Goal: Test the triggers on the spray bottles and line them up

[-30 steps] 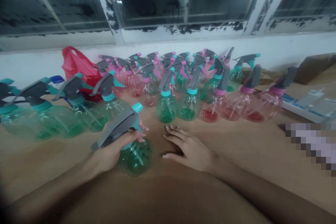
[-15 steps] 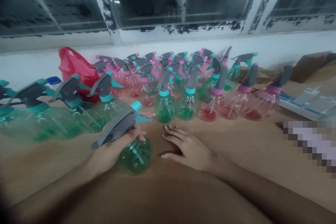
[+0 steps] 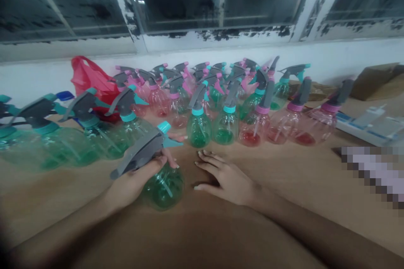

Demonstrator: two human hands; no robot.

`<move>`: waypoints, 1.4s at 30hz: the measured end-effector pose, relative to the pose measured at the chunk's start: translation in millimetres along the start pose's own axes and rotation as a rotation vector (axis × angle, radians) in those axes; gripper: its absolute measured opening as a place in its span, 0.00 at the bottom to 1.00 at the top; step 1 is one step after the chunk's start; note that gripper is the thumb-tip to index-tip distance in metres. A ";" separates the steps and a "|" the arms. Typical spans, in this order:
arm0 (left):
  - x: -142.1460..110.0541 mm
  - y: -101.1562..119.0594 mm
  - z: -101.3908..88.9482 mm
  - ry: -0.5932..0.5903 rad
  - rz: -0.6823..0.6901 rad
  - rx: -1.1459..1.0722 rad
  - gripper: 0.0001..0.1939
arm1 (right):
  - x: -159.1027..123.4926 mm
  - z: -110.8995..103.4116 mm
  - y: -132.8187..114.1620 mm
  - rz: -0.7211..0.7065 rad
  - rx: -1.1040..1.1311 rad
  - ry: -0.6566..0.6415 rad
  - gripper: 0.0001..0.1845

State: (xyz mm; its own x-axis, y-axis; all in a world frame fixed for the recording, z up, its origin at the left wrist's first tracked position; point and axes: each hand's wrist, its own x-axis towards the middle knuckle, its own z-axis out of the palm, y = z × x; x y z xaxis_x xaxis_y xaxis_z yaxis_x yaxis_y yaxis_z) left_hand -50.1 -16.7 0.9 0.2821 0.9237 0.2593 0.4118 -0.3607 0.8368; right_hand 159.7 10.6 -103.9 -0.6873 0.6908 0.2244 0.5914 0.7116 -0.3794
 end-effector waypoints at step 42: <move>-1.7 -8.4 1.4 -0.008 -0.052 -0.122 0.11 | 0.8 1.1 1.7 -0.009 0.006 0.018 0.33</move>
State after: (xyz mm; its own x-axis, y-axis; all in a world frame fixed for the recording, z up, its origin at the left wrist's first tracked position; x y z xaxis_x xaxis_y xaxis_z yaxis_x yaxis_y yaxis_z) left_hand -52.8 -15.5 -7.2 0.2696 0.9397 0.2105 0.3182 -0.2933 0.9015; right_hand 159.7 12.2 -105.3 -0.6845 0.6870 0.2440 0.5830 0.7168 -0.3825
